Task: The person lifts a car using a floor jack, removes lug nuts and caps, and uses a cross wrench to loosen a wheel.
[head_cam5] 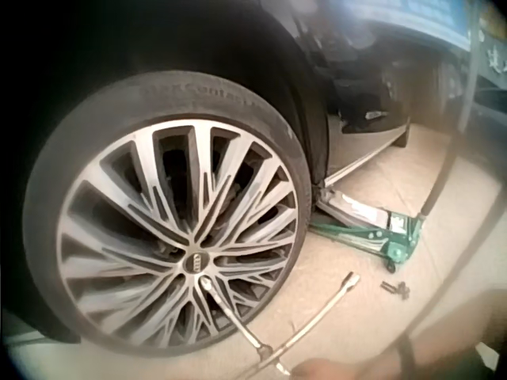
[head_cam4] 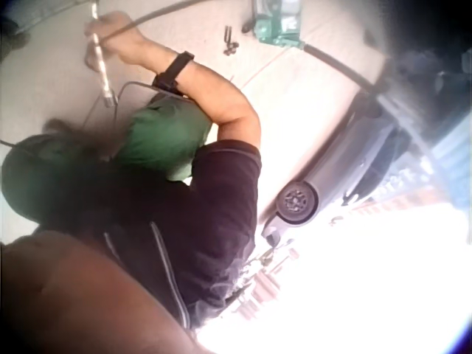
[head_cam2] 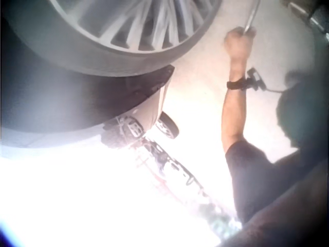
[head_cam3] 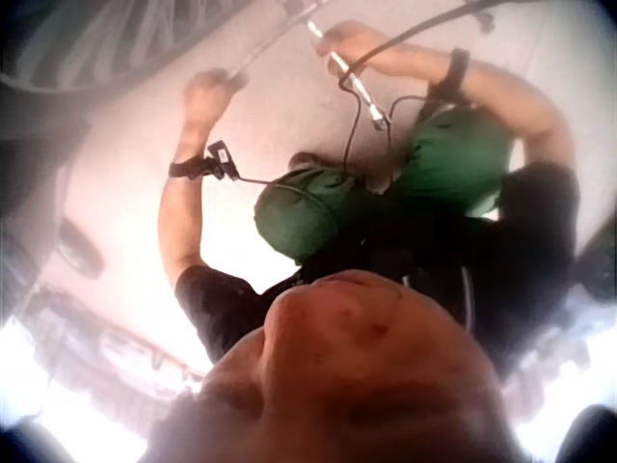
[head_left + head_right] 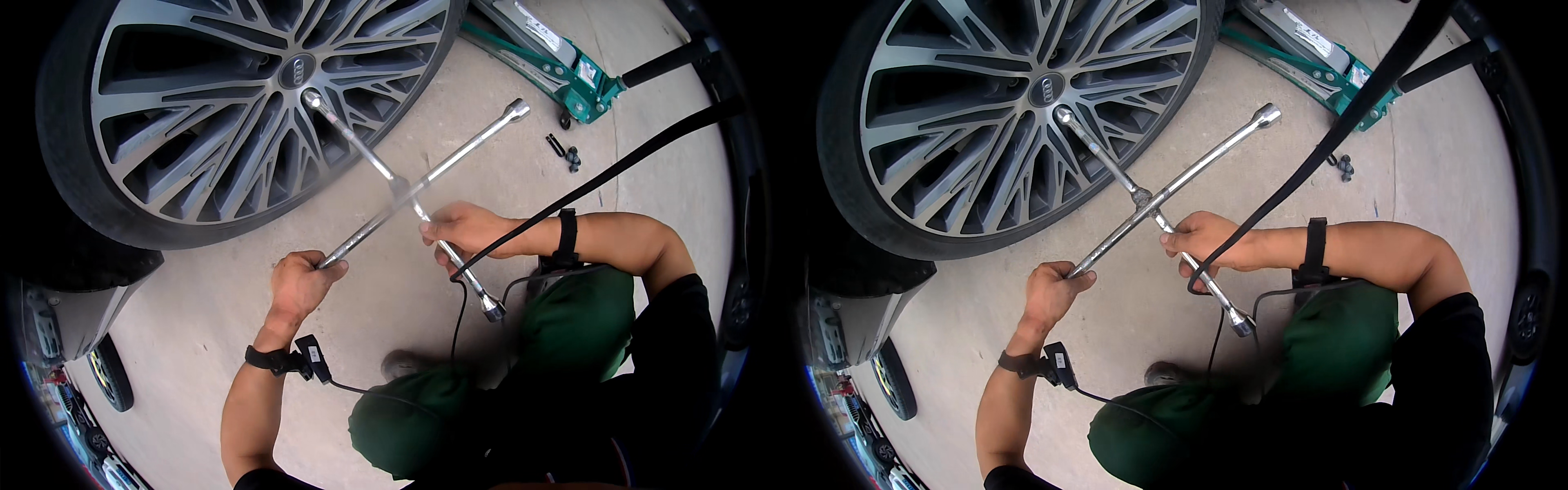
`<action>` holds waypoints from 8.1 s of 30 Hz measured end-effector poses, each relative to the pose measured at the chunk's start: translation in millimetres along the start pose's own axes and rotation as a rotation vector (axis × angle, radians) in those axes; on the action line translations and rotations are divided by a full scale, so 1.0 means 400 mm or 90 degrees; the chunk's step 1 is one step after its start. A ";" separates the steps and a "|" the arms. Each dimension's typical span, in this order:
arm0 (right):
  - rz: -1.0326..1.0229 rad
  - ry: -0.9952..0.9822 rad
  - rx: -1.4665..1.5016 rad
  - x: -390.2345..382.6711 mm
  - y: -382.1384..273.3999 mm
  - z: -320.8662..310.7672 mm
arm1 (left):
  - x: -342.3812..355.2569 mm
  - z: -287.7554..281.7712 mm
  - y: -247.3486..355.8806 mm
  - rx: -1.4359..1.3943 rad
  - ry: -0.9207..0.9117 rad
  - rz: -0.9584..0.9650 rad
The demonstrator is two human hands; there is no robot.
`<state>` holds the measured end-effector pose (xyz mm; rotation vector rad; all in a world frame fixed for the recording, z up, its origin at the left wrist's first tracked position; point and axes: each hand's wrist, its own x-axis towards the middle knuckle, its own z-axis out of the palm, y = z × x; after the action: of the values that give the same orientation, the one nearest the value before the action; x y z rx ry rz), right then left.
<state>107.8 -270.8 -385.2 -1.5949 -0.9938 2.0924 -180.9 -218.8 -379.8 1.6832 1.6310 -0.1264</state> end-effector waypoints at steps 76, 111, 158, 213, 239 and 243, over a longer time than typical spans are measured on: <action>-0.157 0.613 0.828 0.015 -0.184 -0.304 | -0.002 -0.047 -0.001 0.122 0.022 0.307; -0.103 0.802 1.065 0.046 -0.236 -0.283 | 0.100 -0.014 -0.035 0.220 -0.191 0.220; -0.474 0.909 0.180 -0.138 -0.417 0.245 | 0.416 0.300 0.129 0.099 -0.133 0.369; -0.359 0.640 -0.379 -0.264 0.170 0.161 | -0.084 0.259 0.433 -1.005 -0.200 -0.145; -0.376 0.328 -0.084 -0.203 0.261 0.049 | -0.016 0.239 0.407 -1.015 -0.272 -0.065; -0.229 0.478 -0.385 -0.252 0.209 0.104 | 0.000 0.273 0.358 -0.770 -0.217 0.073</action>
<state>113.7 -407.0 -366.5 -2.0277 -1.5195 0.8482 -7.2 -264.4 -391.7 0.7350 0.9658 0.5114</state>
